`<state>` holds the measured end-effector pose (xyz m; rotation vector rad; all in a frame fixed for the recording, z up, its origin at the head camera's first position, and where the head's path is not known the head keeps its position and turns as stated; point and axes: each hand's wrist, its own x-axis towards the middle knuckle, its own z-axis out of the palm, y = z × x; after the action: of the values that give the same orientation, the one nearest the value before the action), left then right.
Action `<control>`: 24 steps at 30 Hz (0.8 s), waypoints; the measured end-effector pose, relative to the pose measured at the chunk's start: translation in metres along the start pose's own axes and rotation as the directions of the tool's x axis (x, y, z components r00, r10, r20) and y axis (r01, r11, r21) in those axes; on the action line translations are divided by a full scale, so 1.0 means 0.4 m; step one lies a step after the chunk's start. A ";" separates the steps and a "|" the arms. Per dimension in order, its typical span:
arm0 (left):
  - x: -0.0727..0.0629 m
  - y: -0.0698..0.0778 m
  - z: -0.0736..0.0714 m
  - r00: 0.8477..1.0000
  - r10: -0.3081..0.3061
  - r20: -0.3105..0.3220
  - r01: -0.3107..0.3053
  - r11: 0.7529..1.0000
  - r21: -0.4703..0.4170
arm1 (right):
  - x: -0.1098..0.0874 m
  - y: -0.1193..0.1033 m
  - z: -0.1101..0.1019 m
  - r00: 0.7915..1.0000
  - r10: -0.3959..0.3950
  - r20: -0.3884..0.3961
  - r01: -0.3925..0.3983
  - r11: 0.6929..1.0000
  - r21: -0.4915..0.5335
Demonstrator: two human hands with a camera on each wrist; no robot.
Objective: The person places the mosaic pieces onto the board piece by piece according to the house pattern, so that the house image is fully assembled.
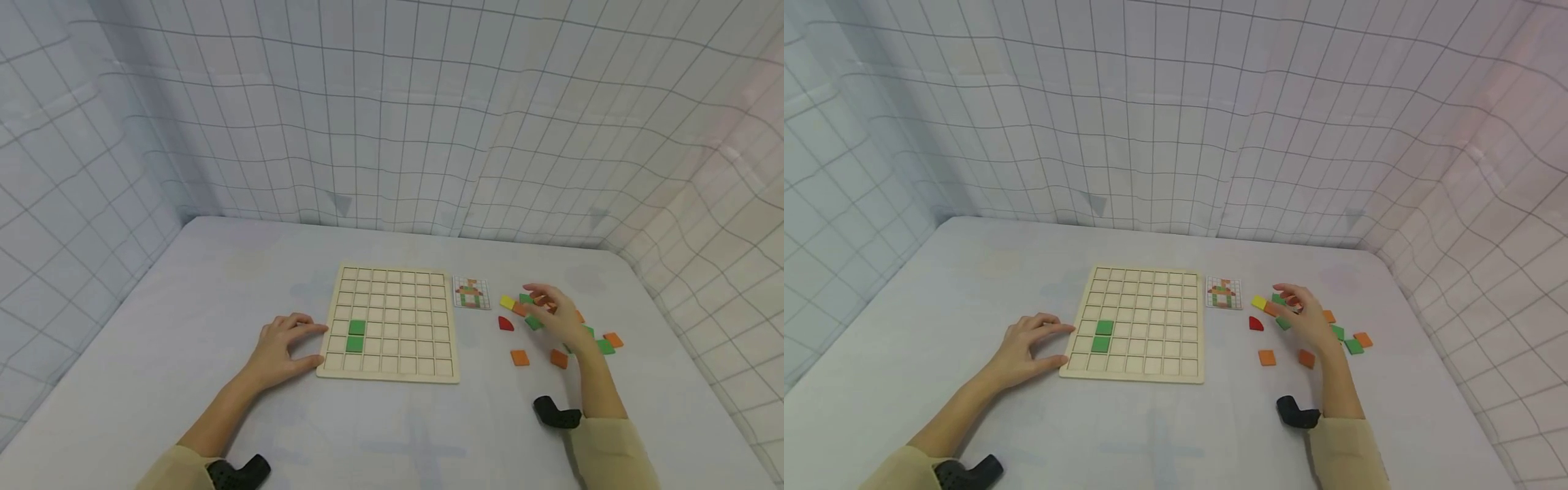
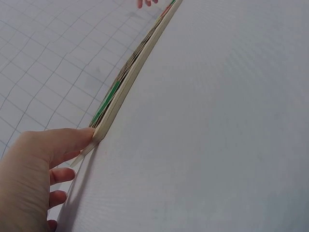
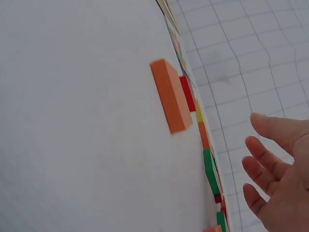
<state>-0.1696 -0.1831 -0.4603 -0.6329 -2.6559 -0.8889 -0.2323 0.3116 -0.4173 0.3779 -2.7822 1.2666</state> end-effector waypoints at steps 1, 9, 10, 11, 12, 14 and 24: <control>0.000 0.000 -0.001 1.000 0.001 -0.002 -0.001 1.000 0.000 | -0.003 0.010 -0.006 1.000 -0.014 0.014 0.014 1.000 -0.003; -0.002 0.000 -0.001 1.000 -0.008 0.005 0.009 1.000 -0.005 | -0.024 0.070 -0.046 0.990 -0.113 0.088 0.116 0.993 -0.034; -0.002 0.000 -0.001 1.000 -0.009 0.004 0.009 1.000 -0.005 | -0.026 0.072 -0.049 0.989 -0.114 0.095 0.118 0.992 -0.043; -0.002 -0.001 -0.001 1.000 -0.008 0.004 0.008 1.000 -0.005 | -0.027 0.074 -0.051 0.988 -0.117 0.103 0.123 0.991 -0.053; -0.002 -0.001 0.000 1.000 -0.007 0.003 0.007 1.000 -0.005 | -0.029 0.077 -0.053 0.986 -0.125 0.113 0.133 0.989 -0.069; -0.002 -0.003 0.001 1.000 -0.005 0.002 0.005 1.000 -0.005 | -0.031 0.080 -0.055 0.981 -0.147 0.127 0.158 0.984 -0.085; -0.001 -0.003 0.000 1.000 0.002 0.001 -0.002 1.000 0.004 | -0.025 0.095 -0.048 0.963 -0.218 0.156 0.239 0.962 -0.130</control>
<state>-0.1698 -0.1840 -0.4610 -0.6350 -2.6564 -0.8830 -0.2327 0.3518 -0.4342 0.7803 -2.8181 1.0132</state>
